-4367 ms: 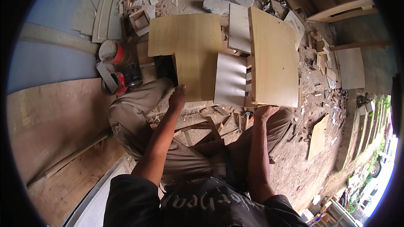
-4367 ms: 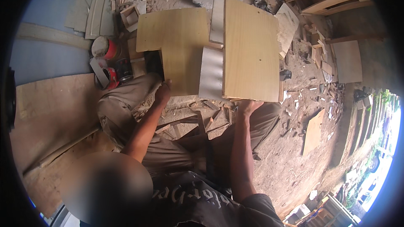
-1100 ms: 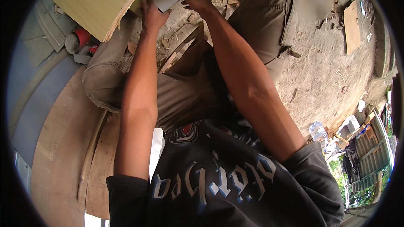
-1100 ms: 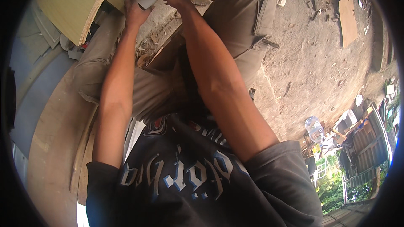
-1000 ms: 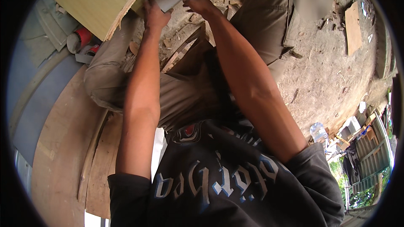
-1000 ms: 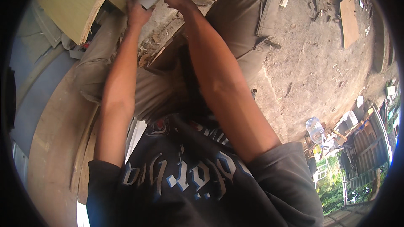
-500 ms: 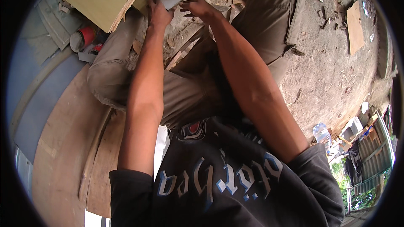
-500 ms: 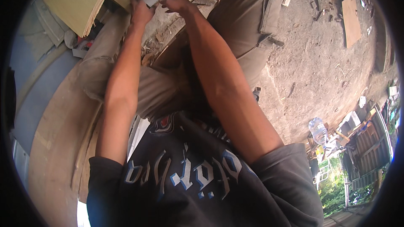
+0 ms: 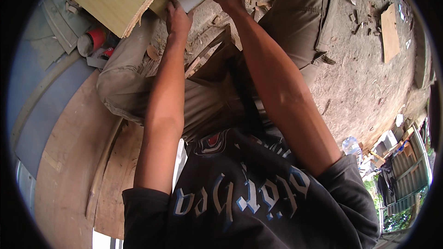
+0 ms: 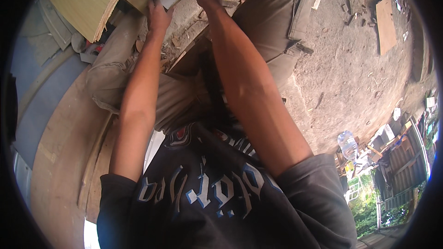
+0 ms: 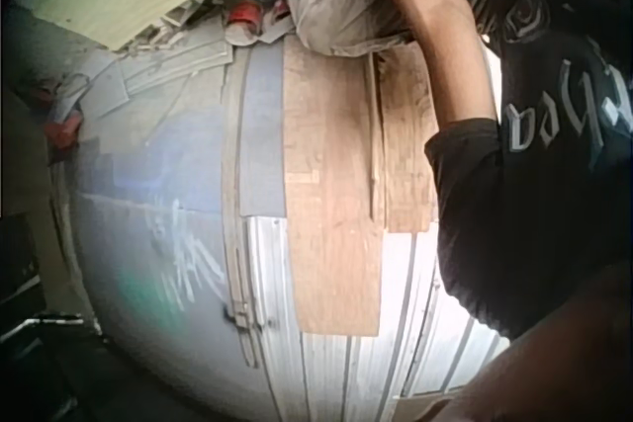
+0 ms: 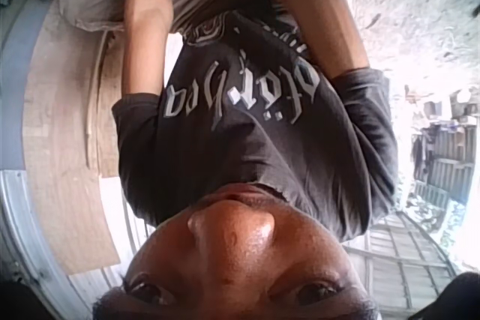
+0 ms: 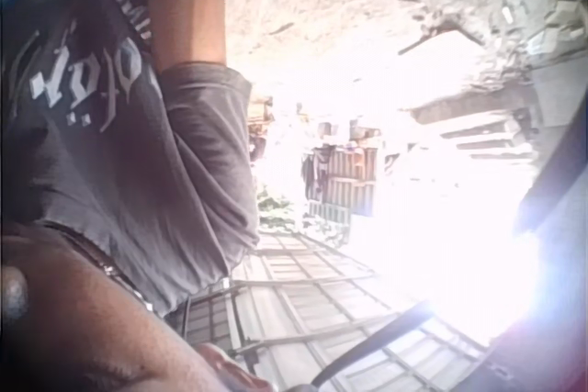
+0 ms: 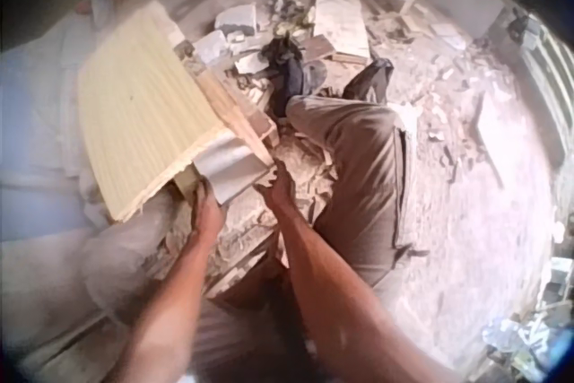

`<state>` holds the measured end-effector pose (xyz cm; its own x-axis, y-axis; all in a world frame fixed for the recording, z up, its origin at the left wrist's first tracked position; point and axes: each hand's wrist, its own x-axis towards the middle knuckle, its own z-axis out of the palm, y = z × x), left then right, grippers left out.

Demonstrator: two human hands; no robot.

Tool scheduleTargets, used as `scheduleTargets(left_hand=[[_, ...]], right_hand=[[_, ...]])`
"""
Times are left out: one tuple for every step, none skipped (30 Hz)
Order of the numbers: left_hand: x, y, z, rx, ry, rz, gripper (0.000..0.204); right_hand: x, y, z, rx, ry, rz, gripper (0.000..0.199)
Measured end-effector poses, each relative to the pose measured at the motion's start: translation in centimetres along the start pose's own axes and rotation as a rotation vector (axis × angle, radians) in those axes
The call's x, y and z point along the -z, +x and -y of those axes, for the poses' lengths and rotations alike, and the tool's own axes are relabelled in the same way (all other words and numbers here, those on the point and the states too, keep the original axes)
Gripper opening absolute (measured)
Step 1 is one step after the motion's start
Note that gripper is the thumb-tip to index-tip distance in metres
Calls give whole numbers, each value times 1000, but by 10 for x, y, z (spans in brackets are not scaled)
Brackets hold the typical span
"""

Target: The person assembles a wooden crate by hammering nails into wooden slats and attaching side panels. They use a hammer to secure the pieces together and adjust the crate's position during the process.

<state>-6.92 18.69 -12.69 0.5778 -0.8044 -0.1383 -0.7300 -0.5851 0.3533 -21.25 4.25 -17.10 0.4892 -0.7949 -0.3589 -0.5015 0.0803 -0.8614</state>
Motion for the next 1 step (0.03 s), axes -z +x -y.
scheduleTargets(left_hand=[[-1,0,2,21,-9,9,94]], right_hand=[[0,-1,1,21,-29,15,108]])
